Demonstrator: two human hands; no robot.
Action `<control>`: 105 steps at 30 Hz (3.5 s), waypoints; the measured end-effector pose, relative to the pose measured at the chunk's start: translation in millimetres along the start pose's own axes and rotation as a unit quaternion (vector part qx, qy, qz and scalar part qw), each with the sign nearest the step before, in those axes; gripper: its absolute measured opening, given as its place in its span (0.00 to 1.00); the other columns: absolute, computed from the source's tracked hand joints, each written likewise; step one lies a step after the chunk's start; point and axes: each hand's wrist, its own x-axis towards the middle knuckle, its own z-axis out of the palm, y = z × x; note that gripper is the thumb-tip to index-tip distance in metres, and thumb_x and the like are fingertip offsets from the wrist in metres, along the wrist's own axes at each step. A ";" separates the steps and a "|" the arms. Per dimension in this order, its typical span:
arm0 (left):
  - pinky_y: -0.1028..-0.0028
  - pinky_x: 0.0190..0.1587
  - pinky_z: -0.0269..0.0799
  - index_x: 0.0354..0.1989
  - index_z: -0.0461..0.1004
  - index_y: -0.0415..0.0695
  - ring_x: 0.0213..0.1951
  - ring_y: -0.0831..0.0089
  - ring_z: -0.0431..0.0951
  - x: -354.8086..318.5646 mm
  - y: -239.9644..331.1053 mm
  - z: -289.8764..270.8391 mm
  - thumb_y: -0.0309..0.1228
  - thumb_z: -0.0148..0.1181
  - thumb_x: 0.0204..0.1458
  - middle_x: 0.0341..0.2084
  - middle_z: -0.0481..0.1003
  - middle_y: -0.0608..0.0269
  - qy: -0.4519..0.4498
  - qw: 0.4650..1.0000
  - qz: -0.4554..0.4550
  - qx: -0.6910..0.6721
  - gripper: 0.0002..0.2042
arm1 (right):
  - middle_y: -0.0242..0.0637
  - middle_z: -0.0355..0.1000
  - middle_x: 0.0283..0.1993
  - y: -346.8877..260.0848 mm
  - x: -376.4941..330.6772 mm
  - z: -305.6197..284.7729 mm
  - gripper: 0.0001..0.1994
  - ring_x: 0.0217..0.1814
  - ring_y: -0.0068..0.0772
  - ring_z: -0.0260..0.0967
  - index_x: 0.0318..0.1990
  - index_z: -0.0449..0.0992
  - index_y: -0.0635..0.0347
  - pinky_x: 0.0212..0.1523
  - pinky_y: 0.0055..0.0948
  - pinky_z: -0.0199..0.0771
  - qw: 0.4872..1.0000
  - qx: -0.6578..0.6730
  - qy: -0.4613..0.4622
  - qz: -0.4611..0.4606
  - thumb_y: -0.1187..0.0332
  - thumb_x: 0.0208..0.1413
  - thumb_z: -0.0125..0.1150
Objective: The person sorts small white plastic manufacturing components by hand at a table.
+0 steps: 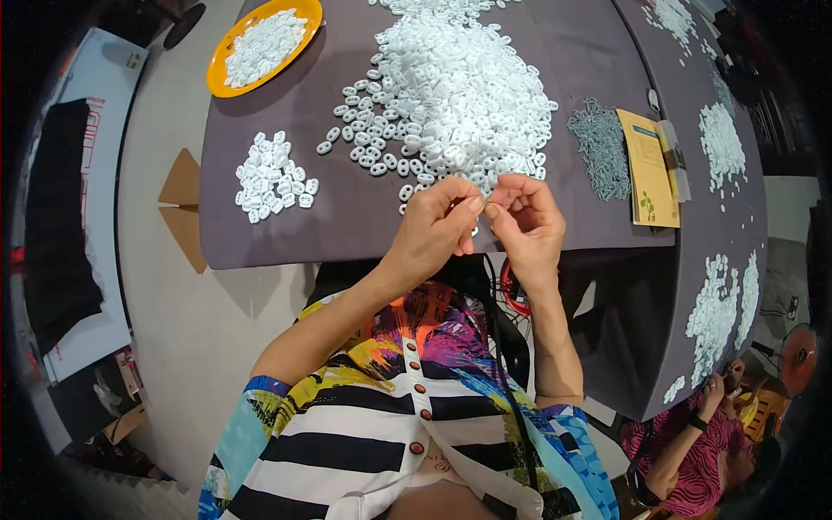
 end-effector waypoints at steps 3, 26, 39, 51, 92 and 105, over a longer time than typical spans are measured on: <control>0.85 0.18 0.64 0.31 0.69 0.37 0.17 0.84 0.68 -1.6 -1.1 9.4 0.27 0.50 0.51 0.18 0.68 0.67 0.036 0.990 0.105 0.088 0.05 | 0.31 0.67 0.33 2.9 0.6 -8.3 0.13 0.33 0.17 0.63 0.42 0.66 0.66 0.32 0.15 0.64 0.994 0.095 0.000 0.050 0.83 0.47 0.54; 0.82 0.18 0.60 0.27 0.66 0.39 0.16 0.83 0.64 2.1 -4.5 8.1 0.27 0.46 0.53 0.17 0.66 0.66 0.017 0.957 0.196 0.213 0.06 | 0.32 0.67 0.33 -3.7 -5.8 -3.5 0.10 0.33 0.18 0.65 0.40 0.66 0.64 0.36 0.18 0.67 0.981 0.164 0.022 0.098 0.82 0.48 0.53; 0.73 0.21 0.62 0.27 0.68 0.38 0.18 0.69 0.69 4.8 -2.0 17.0 0.25 0.50 0.48 0.18 0.68 0.56 0.037 0.941 0.225 0.252 0.03 | 0.32 0.67 0.33 -4.7 -5.6 -7.4 0.10 0.32 0.16 0.64 0.39 0.65 0.66 0.35 0.15 0.66 0.996 0.066 0.046 0.029 0.81 0.48 0.53; 0.78 0.20 0.60 0.28 0.69 0.38 0.17 0.77 0.66 8.8 1.7 5.7 0.23 0.50 0.48 0.19 0.68 0.63 0.031 0.989 0.091 0.115 0.03 | 0.34 0.67 0.33 -2.6 -2.0 14.2 0.12 0.33 0.18 0.64 0.41 0.62 0.66 0.34 0.16 0.67 0.992 0.042 0.115 0.014 0.82 0.48 0.53; 0.84 0.14 0.53 0.28 0.68 0.40 0.12 0.86 0.59 6.8 -16.1 -22.5 0.33 0.47 0.54 0.11 0.61 0.72 0.029 0.997 -0.020 -0.071 0.09 | 0.44 0.67 0.33 26.0 49.8 -94.3 0.08 0.32 0.40 0.65 0.36 0.70 0.65 0.33 0.30 0.65 0.783 -0.591 0.105 -0.162 0.74 0.48 0.55; 0.82 0.15 0.60 0.27 0.71 0.39 0.14 0.84 0.64 -0.5 -6.1 -52.0 0.32 0.48 0.52 0.16 0.70 0.66 -0.007 0.999 -0.007 -0.038 0.10 | 0.29 0.68 0.24 2.5 13.5 43.0 0.04 0.26 0.15 0.64 0.33 0.71 0.67 0.27 0.14 0.63 0.986 -0.130 -0.078 0.066 0.80 0.51 0.50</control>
